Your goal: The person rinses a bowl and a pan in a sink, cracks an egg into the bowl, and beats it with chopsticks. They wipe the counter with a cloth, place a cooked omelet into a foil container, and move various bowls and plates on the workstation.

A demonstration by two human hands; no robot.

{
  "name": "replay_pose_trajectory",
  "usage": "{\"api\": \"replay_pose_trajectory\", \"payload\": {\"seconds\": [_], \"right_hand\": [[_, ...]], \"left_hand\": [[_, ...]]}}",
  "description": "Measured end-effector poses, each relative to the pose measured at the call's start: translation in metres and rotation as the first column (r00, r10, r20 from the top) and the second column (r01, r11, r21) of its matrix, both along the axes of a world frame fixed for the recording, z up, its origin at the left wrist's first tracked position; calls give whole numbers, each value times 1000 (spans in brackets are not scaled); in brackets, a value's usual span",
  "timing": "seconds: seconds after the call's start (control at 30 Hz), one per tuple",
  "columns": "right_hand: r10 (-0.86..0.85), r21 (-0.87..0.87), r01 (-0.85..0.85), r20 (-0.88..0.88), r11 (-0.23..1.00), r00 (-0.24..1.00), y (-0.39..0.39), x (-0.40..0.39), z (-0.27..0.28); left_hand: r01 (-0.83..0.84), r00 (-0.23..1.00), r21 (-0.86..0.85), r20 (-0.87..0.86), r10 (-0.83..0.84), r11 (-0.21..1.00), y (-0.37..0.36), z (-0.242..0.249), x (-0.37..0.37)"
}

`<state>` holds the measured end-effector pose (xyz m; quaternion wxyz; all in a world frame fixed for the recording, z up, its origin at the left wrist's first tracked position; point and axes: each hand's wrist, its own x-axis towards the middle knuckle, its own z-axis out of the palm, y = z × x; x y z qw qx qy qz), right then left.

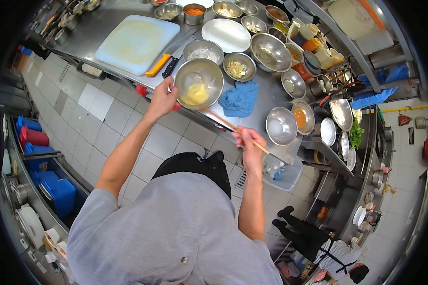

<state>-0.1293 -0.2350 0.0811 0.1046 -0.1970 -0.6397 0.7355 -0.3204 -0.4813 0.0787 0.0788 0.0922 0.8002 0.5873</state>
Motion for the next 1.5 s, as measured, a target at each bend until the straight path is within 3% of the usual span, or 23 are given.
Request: {"api": "replay_pose_trajectory", "payload": {"seconds": [0.07, 0.17, 0.27, 0.37, 0.47, 0.57, 0.6, 0.7, 0.73, 0.83, 0.87, 0.97, 1.0, 1.13, 1.27, 1.37, 1.4, 1.5], "right_hand": [[-166, -47, 164, -30, 985, 986, -1, -1, 1], [79, 6, -79, 29, 997, 996, 3, 5, -2], [-178, -143, 167, -66, 976, 982, 5, 1, -1], [83, -13, -82, 42, 997, 996, 11, 5, 0], [-196, -139, 189, -39, 972, 980, 16, 0, 0], [75, 2, -75, 41, 997, 996, 30, 5, -5], [6, -109, -3, 23, 994, 1000, 35, 4, -6], [-76, 141, 67, 54, 988, 996, 46, -12, 0], [27, 71, -32, 72, 997, 997, 51, -14, 1], [-53, -52, 50, -63, 997, 997, 65, -23, 2], [-111, 31, 112, -40, 993, 993, 66, -29, 5], [87, 94, -88, 15, 992, 996, 79, -35, 8], [22, 48, -19, -51, 999, 998, 83, -39, 7], [-19, 251, 21, -10, 968, 1000, 94, -62, 20], [-278, -181, 237, -249, 954, 928, 115, -82, 18], [-241, 43, 246, -109, 968, 964, 122, -109, 12], [-218, 86, 227, -107, 970, 970, 119, -117, 9], [-448, -305, 385, -172, 871, 877, 100, -144, 8]], "left_hand": [[-4, 1000, 12, 12, 4, 1000, -1, 3, 2], [2, 1000, -1, 23, -2, 1000, 1, 2, 5], [-7, 999, 3, 34, 6, 1000, 4, 3, 4], [-6, 998, 18, 57, 5, 1000, 10, -1, 6], [-1, 998, 28, 67, -1, 1000, 19, 0, 3], [3, 998, 29, 60, -5, 1000, 31, -3, 3], [0, 999, 28, 51, -2, 1000, 36, -4, 0], [-23, 998, 44, 66, 20, 999, 48, -4, -5], [-14, 999, 38, 48, 12, 999, 52, -6, -7], [-5, 1000, 51, 12, 4, 999, 63, -13, -19], [-13, 1000, 75, 19, 12, 997, 67, -15, -23], [-12, 1000, 54, -4, 12, 998, 79, -9, -32], [-9, 1000, 31, -21, 10, 999, 82, -7, -37], [-6, 1000, 52, 18, 5, 999, 87, -4, -68], [50, 998, 91, 42, -54, 995, 88, 13, -117], [73, 992, 133, 96, -86, 988, 90, 11, -173], [98, 991, 74, 84, -105, 992, 93, 19, -189], [190, 972, 100, 121, -202, 977, 103, 20, -254]]}}
